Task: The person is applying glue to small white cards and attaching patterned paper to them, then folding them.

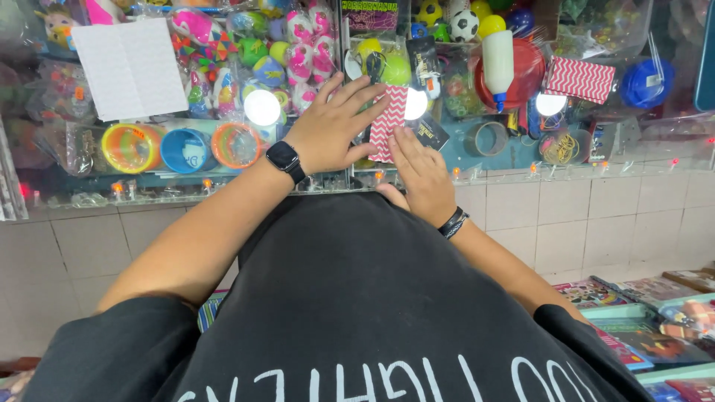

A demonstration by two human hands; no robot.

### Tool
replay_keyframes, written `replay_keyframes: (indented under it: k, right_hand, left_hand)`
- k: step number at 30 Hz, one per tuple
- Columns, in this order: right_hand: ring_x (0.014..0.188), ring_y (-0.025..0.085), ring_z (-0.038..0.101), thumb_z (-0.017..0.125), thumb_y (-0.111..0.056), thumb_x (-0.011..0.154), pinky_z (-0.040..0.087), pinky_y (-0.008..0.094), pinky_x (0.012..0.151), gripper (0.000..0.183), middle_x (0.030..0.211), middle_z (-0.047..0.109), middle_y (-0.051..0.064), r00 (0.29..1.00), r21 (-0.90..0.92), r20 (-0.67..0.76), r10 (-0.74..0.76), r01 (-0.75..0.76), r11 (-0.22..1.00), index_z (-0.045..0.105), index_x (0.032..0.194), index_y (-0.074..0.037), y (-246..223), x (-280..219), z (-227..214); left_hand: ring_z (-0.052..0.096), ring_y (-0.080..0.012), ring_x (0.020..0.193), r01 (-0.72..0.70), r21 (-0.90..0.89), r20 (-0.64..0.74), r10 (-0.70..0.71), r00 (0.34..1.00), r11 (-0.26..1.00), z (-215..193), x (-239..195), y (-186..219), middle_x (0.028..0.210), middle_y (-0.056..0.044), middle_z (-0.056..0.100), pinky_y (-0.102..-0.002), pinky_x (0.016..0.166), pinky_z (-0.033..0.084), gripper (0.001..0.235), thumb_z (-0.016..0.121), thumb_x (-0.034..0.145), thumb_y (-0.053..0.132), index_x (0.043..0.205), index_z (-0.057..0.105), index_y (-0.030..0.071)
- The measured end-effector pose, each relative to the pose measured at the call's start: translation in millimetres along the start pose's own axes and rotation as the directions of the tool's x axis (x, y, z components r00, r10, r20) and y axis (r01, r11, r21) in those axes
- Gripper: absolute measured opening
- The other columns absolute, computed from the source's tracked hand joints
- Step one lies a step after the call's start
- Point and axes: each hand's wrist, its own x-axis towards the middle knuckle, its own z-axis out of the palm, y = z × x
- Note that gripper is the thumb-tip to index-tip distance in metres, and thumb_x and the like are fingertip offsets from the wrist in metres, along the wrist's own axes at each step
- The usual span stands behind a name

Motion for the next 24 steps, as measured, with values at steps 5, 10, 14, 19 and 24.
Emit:
replay_keyframes:
  k: [5,10,14,19,24]
  right_hand:
    - [0.153,0.03,0.04,0.044,-0.069,0.104,0.036,0.046,0.117,0.087,0.164,0.04,0.017,0.994,-0.169,0.108,-0.021,0.04,0.985,0.041,0.158,-0.001,-7,12,-9]
    - [0.154,0.029,0.038,0.04,-0.073,0.102,0.033,0.047,0.12,0.092,0.165,0.038,0.016,0.988,-0.174,0.156,-0.014,0.041,0.984,0.04,0.158,-0.001,-10,18,-15]
    - [0.156,0.03,0.036,0.037,-0.08,0.097,0.036,0.047,0.111,0.1,0.167,0.034,0.015,0.986,-0.087,0.165,0.001,0.014,0.996,0.038,0.16,-0.003,-1,29,-11]
    - [0.162,0.027,0.022,0.038,-0.09,0.092,0.037,0.052,0.11,0.113,0.174,0.018,0.011,0.976,-0.07,0.215,0.031,-0.016,0.997,0.019,0.168,-0.009,9,38,2]
    - [0.157,0.031,0.029,0.034,-0.078,0.099,0.021,0.057,0.124,0.1,0.168,0.029,0.018,0.969,-0.097,0.231,-0.084,0.109,0.989,0.033,0.162,0.0,0,30,-11]
  left_hand:
    - [0.029,-0.0365,0.153,-0.007,0.004,0.06,0.007,0.998,1.0,2,1,-3,0.165,-0.014,0.035,-0.061,0.124,0.017,0.104,0.066,0.087,0.075,0.16,0.037,0.007]
    - [0.025,-0.0354,0.155,-0.016,0.063,0.101,0.01,0.995,0.998,0,-1,-2,0.168,-0.014,0.031,-0.06,0.124,0.014,0.129,0.057,0.076,0.095,0.163,0.029,0.003]
    - [0.023,-0.0342,0.157,0.026,-0.007,0.113,-0.025,0.993,1.0,-3,0,-1,0.17,-0.017,0.028,-0.056,0.127,0.012,0.129,0.062,0.081,0.089,0.162,0.017,0.0]
    - [0.023,-0.0303,0.159,0.079,-0.006,0.143,-0.077,0.987,0.997,-4,-1,4,0.172,-0.014,0.025,-0.053,0.129,0.009,0.129,0.064,0.083,0.087,0.163,0.009,0.001]
    - [0.029,-0.0314,0.156,0.03,0.081,0.045,-0.034,0.998,0.996,3,-2,4,0.169,-0.011,0.034,-0.055,0.127,0.012,0.106,0.052,0.093,0.082,0.164,0.029,0.006]
